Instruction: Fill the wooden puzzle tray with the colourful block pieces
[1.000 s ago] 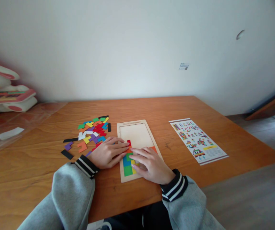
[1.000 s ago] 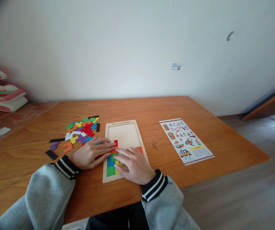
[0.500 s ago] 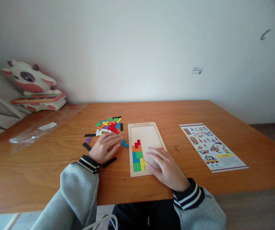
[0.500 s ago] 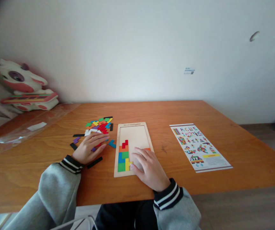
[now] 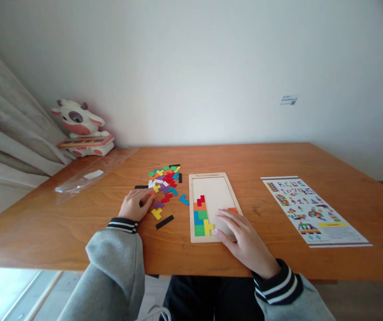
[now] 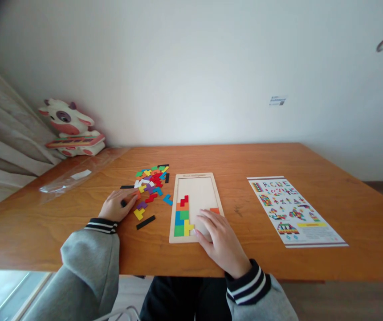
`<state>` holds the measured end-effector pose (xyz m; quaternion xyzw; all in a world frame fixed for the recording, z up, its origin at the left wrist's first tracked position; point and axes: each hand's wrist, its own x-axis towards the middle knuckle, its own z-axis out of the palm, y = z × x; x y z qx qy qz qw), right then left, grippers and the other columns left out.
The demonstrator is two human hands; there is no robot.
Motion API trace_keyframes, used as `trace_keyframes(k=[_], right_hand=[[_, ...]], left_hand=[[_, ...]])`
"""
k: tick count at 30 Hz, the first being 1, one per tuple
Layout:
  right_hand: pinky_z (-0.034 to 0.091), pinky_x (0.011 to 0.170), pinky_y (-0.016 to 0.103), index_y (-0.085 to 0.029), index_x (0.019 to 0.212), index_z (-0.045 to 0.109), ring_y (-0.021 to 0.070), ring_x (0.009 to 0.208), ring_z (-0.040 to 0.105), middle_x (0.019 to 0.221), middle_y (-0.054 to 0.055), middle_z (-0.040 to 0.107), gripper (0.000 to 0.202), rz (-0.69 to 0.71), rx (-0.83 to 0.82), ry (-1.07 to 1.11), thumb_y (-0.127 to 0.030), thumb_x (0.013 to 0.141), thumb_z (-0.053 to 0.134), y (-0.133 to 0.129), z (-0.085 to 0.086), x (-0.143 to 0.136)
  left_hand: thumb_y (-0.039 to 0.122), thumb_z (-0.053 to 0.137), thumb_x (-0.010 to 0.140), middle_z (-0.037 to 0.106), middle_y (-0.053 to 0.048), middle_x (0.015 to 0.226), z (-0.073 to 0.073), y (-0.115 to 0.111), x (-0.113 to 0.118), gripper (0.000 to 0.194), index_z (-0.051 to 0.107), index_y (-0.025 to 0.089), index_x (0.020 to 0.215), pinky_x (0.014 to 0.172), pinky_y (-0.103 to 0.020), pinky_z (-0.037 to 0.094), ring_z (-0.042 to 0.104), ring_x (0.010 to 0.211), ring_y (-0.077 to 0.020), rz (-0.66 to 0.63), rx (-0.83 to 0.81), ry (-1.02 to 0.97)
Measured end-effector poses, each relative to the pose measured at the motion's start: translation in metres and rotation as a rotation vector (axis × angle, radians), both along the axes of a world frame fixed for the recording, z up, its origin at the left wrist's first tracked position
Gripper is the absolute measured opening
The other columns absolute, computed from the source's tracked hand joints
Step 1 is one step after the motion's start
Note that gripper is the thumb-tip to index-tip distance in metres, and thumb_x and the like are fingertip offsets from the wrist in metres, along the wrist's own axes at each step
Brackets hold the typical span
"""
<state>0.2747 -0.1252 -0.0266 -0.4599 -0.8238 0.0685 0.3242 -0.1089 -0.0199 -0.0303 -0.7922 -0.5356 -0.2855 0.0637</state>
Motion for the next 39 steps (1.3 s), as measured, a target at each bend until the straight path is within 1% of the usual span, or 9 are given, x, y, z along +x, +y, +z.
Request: trace_keyframes(k=[3,5,9,16,20,26,30,35,39], right_hand=[[0.053,0.104,0.049,-0.024,0.128,0.060,0.0266,0.123,0.061,0.131,0.010,0.065,0.032,-0.001,0.010,0.029,-0.031,0.097,0.056,0.000,0.000,0.000],[0.053,0.104,0.049,-0.025,0.128,0.061,0.0267,0.122,0.062,0.130,0.010,0.066,0.032,-0.015,0.018,0.043,-0.032,0.097,0.056,-0.001,0.000,-0.001],[0.054,0.102,0.049,-0.026,0.128,0.061,0.0270,0.120,0.063,0.130,0.009,0.066,0.032,-0.042,0.020,0.044,-0.032,0.097,0.056,-0.004,-0.001,-0.002],[0.054,0.100,0.049,-0.024,0.127,0.058,0.0277,0.118,0.063,0.128,0.010,0.066,0.031,-0.071,-0.002,0.005,-0.029,0.097,0.056,-0.005,-0.001,-0.002],[0.053,0.099,0.048,-0.024,0.126,0.058,0.0271,0.116,0.062,0.127,0.010,0.066,0.029,-0.067,-0.022,-0.006,-0.028,0.097,0.057,-0.006,0.002,-0.002],[0.054,0.097,0.046,-0.022,0.123,0.061,0.0253,0.111,0.063,0.123,0.010,0.067,0.027,-0.066,-0.037,0.011,-0.026,0.097,0.056,-0.007,0.006,-0.004],[0.054,0.097,0.044,-0.022,0.123,0.061,0.0251,0.112,0.063,0.123,0.010,0.066,0.027,-0.059,-0.017,0.012,-0.026,0.096,0.057,-0.008,0.005,-0.004],[0.054,0.095,0.045,-0.023,0.123,0.060,0.0252,0.110,0.064,0.122,0.009,0.067,0.026,-0.049,0.017,0.004,-0.025,0.097,0.055,-0.008,0.001,-0.001],[0.054,0.094,0.045,-0.023,0.123,0.060,0.0251,0.110,0.064,0.121,0.009,0.067,0.026,-0.033,0.028,0.001,-0.025,0.097,0.056,-0.009,0.002,-0.001]], left_hand=[[0.042,0.055,0.095,0.078,-0.005,0.107,0.004,-0.008,0.004,0.029,0.075,0.024,0.106,0.097,-0.040,0.054,0.069,0.102,-0.0227,-0.228,-0.020,0.032],[0.045,0.059,0.092,0.078,-0.005,0.105,0.005,-0.012,0.008,0.029,0.076,0.025,0.106,0.096,-0.040,0.055,0.070,0.101,-0.0228,-0.270,-0.049,0.044],[0.053,0.061,0.090,0.078,-0.005,0.105,0.006,-0.019,0.018,0.035,0.076,0.025,0.107,0.096,-0.039,0.057,0.071,0.101,-0.0242,-0.166,-0.101,-0.014],[0.057,0.058,0.089,0.079,0.000,0.102,0.013,-0.027,0.024,0.036,0.076,0.029,0.104,0.081,-0.029,0.061,0.075,0.092,-0.0217,0.024,-0.235,-0.096],[0.062,0.064,0.082,0.079,0.000,0.099,0.017,-0.025,0.023,0.038,0.077,0.029,0.097,0.070,-0.030,0.061,0.075,0.086,-0.0241,0.096,-0.253,-0.080],[0.051,0.065,0.082,0.078,-0.001,0.080,0.016,-0.025,0.020,0.026,0.076,0.028,0.089,0.057,-0.029,0.056,0.074,0.067,-0.0234,0.177,-0.275,-0.038],[0.050,0.060,0.087,0.079,0.000,0.084,0.024,-0.027,0.023,0.028,0.076,0.026,0.091,0.062,-0.026,0.059,0.075,0.069,-0.0204,0.052,-0.290,-0.089],[0.045,0.056,0.093,0.079,-0.001,0.099,0.040,-0.029,0.012,0.029,0.077,0.025,0.097,0.089,-0.027,0.060,0.075,0.093,-0.0196,-0.258,-0.224,-0.032],[0.033,0.056,0.096,0.078,0.000,0.104,0.041,-0.036,-0.005,0.022,0.076,0.026,0.103,0.087,-0.025,0.061,0.075,0.093,-0.0160,-0.418,-0.172,0.050]])
